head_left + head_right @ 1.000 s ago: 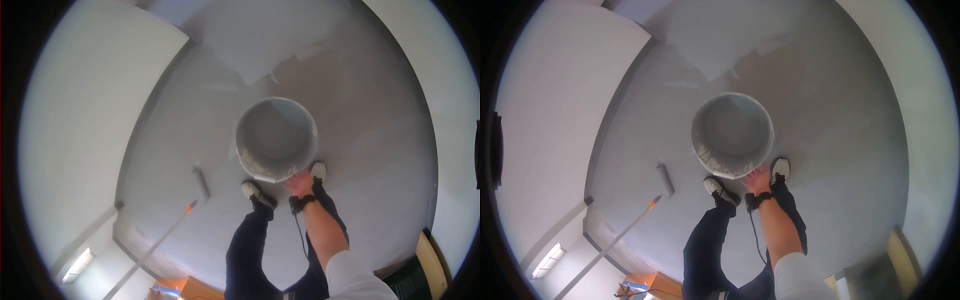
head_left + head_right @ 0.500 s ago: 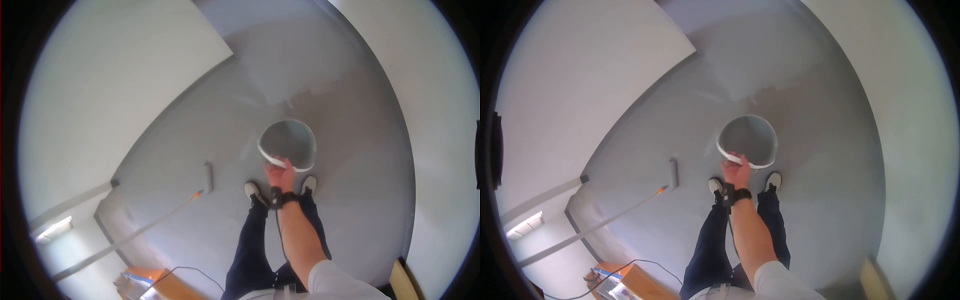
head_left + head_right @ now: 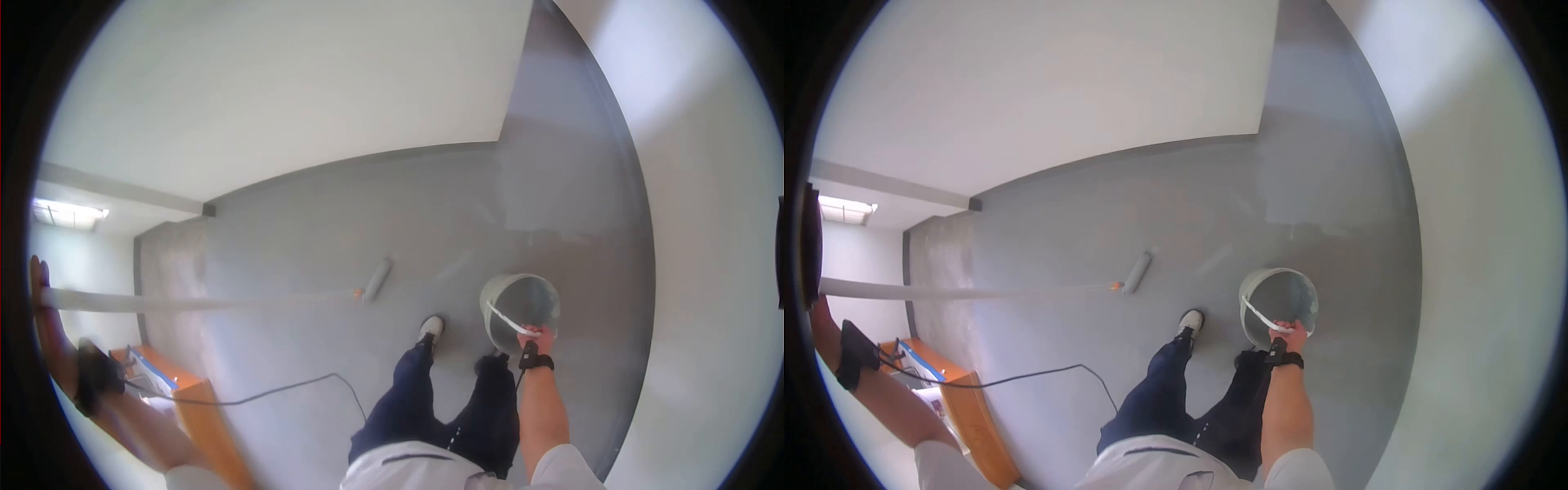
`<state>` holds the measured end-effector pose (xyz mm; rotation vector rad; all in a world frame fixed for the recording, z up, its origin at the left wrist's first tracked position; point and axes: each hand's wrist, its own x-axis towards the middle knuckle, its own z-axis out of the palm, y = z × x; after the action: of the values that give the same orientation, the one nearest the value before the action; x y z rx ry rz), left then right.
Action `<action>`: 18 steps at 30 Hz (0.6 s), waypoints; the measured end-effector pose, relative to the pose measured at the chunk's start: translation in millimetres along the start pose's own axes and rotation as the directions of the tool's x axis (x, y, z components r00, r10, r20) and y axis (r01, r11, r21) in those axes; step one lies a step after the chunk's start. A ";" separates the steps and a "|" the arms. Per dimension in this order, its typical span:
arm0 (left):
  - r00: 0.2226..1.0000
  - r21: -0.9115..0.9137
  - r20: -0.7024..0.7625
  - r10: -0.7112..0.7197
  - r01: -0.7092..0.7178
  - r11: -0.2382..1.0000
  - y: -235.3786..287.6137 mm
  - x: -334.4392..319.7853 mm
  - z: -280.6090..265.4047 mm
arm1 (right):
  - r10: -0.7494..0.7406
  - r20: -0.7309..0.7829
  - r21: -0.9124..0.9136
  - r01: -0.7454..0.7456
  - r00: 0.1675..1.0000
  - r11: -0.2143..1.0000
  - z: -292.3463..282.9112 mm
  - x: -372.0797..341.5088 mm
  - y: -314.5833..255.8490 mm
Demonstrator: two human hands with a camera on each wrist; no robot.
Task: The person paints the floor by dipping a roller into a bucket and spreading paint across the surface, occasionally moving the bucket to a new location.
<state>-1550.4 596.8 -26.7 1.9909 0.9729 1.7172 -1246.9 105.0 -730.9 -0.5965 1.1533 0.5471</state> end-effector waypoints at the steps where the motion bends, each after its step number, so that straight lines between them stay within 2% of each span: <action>1: 1.000 -0.009 -0.014 -0.001 0.001 1.000 -12.6 10.5 5.5 | -0.010 0.001 -0.006 0.010 1.000 1.000 -10.9 -12.0 0.0; 2: 1.000 0.033 0.009 -0.012 0.011 0.999 -47.4 33.6 91.4 | -0.008 -0.050 -0.096 0.003 0.999 0.995 61.1 35.2 -20.4; 3: 1.000 0.041 0.011 -0.015 0.015 0.999 -72.7 44.7 129.3 | -0.026 -0.070 -0.157 0.015 0.997 0.987 91.3 57.8 -25.1; 5: 1.000 0.044 0.006 -0.024 0.023 0.999 -119.1 72.2 169.7 | -0.103 -0.181 -0.283 0.049 0.978 0.958 134.2 38.9 -14.2; 7: 1.000 0.033 0.002 -0.031 0.031 0.999 -152.2 89.4 193.1 | -0.166 -0.205 -0.233 0.117 0.965 0.965 162.5 27.3 -0.2; 8: 0.999 0.030 0.005 -0.034 0.034 0.999 -165.2 91.3 204.8 | -0.149 -0.209 -0.252 0.094 0.966 0.963 162.5 18.7 1.2; 9: 0.999 0.018 0.011 -0.030 0.030 0.999 -176.8 76.0 222.5 | -0.121 -0.205 -0.262 0.065 0.971 0.963 151.3 42.3 -2.0; 11: 0.999 -0.003 0.018 -0.033 0.033 0.999 -194.9 68.0 250.5 | -0.168 -0.212 -0.263 0.110 0.963 0.959 147.9 62.3 -8.1; 13: 0.999 -0.008 0.016 -0.037 0.038 0.999 -209.8 70.1 272.9 | -0.155 -0.227 -0.451 0.038 0.961 0.892 152.7 70.4 -10.1; 16: 0.999 -0.015 -0.004 -0.037 0.037 0.999 -218.6 71.0 298.5 | -0.133 -0.266 -0.459 -0.004 0.955 0.888 151.6 83.6 -12.3; 17: 0.998 -0.001 -0.064 -0.024 0.024 1.000 -218.6 71.9 306.5 | -0.126 -0.286 -0.458 -0.021 0.950 0.888 145.8 85.4 -15.9; 18: 0.998 -0.021 -0.053 -0.013 0.012 1.000 -215.8 72.3 307.1 | -0.140 -0.276 -0.438 0.005 0.951 0.899 141.8 87.6 -22.7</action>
<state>-1312.2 853.7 -179.7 1.9314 0.9787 1.7752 -1109.3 193.7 -769.5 -1.1380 1.2979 0.6703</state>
